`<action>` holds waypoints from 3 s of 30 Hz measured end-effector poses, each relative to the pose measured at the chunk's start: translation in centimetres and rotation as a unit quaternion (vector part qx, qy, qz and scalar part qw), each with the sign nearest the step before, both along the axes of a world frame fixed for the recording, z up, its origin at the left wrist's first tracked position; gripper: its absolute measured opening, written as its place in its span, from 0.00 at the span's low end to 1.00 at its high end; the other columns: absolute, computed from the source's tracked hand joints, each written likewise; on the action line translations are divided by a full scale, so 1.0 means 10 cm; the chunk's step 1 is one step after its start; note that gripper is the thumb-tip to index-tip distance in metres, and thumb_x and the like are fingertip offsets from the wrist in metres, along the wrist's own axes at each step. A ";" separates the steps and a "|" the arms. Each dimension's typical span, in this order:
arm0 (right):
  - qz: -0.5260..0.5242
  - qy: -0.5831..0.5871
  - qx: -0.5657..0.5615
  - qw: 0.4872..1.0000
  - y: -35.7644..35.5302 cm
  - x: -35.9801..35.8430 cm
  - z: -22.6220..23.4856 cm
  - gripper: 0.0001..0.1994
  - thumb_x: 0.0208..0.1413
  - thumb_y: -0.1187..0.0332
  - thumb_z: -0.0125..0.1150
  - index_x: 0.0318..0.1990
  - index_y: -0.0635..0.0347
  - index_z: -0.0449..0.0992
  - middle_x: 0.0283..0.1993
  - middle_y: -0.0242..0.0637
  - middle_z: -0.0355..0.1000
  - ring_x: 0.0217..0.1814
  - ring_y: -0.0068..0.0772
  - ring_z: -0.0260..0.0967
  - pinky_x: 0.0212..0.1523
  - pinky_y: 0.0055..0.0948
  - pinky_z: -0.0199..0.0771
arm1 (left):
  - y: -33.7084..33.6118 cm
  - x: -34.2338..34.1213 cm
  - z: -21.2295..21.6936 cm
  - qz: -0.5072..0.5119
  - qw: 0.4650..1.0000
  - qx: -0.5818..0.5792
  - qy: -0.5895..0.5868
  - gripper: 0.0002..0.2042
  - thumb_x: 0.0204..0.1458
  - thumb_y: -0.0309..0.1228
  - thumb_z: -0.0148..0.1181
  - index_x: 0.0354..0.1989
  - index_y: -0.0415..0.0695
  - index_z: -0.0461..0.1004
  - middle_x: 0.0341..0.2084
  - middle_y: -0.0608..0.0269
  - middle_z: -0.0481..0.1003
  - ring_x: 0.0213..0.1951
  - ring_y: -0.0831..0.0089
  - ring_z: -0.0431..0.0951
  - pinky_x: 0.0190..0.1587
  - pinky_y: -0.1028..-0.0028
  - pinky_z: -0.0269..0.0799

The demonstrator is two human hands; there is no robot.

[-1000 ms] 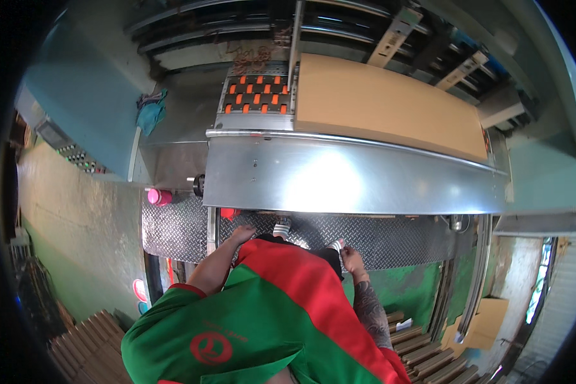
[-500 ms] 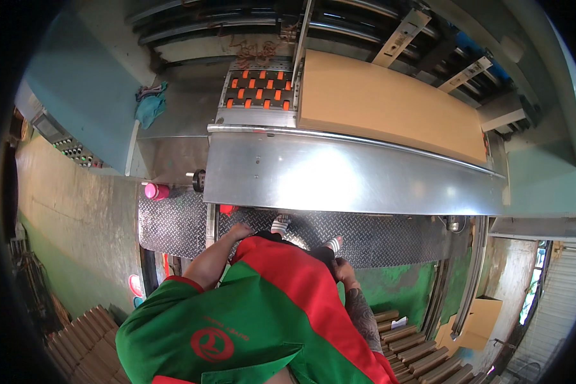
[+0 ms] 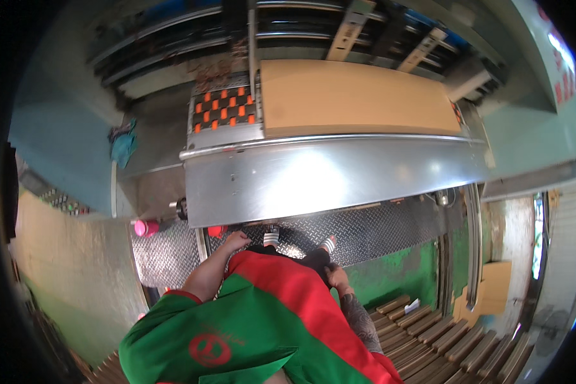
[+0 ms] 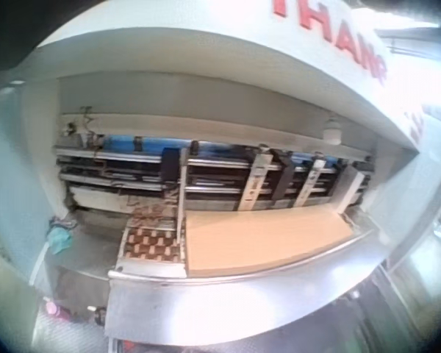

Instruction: The person repeatedly picks up flat cardboard sheets from a stack, places them on a conveyor-fed machine, and pushes them through the rollers. They also wipe the machine's metal surface with a cloth between cycles.

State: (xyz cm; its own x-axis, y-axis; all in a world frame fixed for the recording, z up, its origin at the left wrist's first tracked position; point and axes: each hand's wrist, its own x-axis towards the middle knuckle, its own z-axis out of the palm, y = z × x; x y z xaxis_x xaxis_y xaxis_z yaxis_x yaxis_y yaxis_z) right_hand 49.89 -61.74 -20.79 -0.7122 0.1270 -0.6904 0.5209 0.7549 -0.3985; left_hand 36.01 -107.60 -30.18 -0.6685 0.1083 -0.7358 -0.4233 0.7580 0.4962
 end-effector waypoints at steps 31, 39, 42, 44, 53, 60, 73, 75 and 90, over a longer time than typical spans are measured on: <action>-0.279 -0.028 -0.028 0.959 0.60 1.34 0.01 0.28 0.67 0.47 0.56 0.65 0.57 0.78 0.64 0.54 0.77 0.68 0.59 0.73 0.70 0.48 0.71 | 1.68 -0.79 0.22 -0.176 0.975 -0.134 0.027 0.21 0.50 0.39 0.66 0.47 0.35 0.84 0.40 0.46 0.86 0.44 0.52 0.87 0.47 0.56 0.80; -0.459 0.050 -0.053 0.885 1.61 1.89 -0.07 0.26 0.65 0.49 0.58 0.62 0.54 0.80 0.63 0.51 0.78 0.67 0.55 0.74 0.68 0.46 0.72 | 3.90 -0.90 0.69 -0.283 0.948 -0.101 0.106 0.24 0.53 0.41 0.66 0.50 0.33 0.82 0.41 0.45 0.85 0.44 0.54 0.87 0.46 0.57 0.81; -0.540 0.053 -0.039 0.839 2.12 2.22 -0.20 0.27 0.63 0.48 0.57 0.61 0.56 0.80 0.63 0.53 0.78 0.66 0.56 0.74 0.67 0.47 0.73 | 4.54 -0.73 0.86 -0.310 0.937 -0.103 0.127 0.24 0.54 0.42 0.66 0.51 0.32 0.82 0.42 0.45 0.85 0.44 0.54 0.87 0.45 0.58 0.81; -0.597 0.032 -0.002 0.802 2.36 2.57 -0.32 0.25 0.63 0.50 0.56 0.57 0.58 0.83 0.60 0.54 0.79 0.64 0.58 0.76 0.65 0.49 0.74 | 4.81 -0.64 0.98 -0.320 0.933 -0.103 0.125 0.25 0.55 0.42 0.66 0.52 0.32 0.82 0.42 0.45 0.85 0.44 0.55 0.86 0.45 0.58 0.81; -0.664 -0.087 0.007 0.742 2.56 3.99 -0.46 0.25 0.65 0.50 0.52 0.56 0.58 0.83 0.63 0.52 0.77 0.66 0.58 0.74 0.66 0.48 0.74 | 6.15 -0.45 1.07 -0.410 0.903 -0.127 0.032 0.28 0.58 0.44 0.66 0.55 0.29 0.80 0.44 0.44 0.85 0.45 0.56 0.86 0.44 0.60 0.81; -0.732 -0.036 -0.022 0.680 2.46 3.97 -0.35 0.28 0.62 0.46 0.58 0.60 0.57 0.81 0.64 0.50 0.77 0.67 0.54 0.75 0.67 0.45 0.74 | 8.60 -0.19 0.78 -0.550 0.828 -0.055 0.095 0.30 0.52 0.49 0.72 0.51 0.32 0.83 0.49 0.39 0.84 0.54 0.51 0.84 0.58 0.61 0.78; -0.654 0.179 0.601 0.424 6.43 5.03 3.81 0.30 0.62 0.65 0.65 0.70 0.61 0.66 0.73 0.52 0.62 0.78 0.58 0.57 0.73 0.54 0.64 | 14.80 3.28 3.55 -0.686 0.550 0.477 -0.009 0.31 0.63 0.46 0.69 0.67 0.36 0.72 0.57 0.51 0.79 0.60 0.65 0.78 0.64 0.66 0.74; -0.582 0.158 0.691 0.398 7.06 5.31 4.64 0.33 0.60 0.67 0.67 0.72 0.60 0.64 0.75 0.50 0.60 0.79 0.56 0.55 0.74 0.54 0.63 | 15.06 4.27 4.60 -0.650 0.451 0.570 -0.223 0.31 0.69 0.43 0.61 0.73 0.36 0.65 0.69 0.50 0.71 0.71 0.63 0.70 0.73 0.63 0.66; -0.658 -0.059 0.672 0.336 8.32 5.98 5.55 0.47 0.49 0.60 0.74 0.77 0.59 0.57 0.79 0.42 0.55 0.85 0.49 0.45 0.70 0.55 0.65 | 14.24 7.97 7.56 -0.566 0.446 0.375 -0.583 0.51 0.54 0.65 0.66 0.81 0.59 0.48 0.77 0.51 0.55 0.76 0.51 0.53 0.76 0.37 0.40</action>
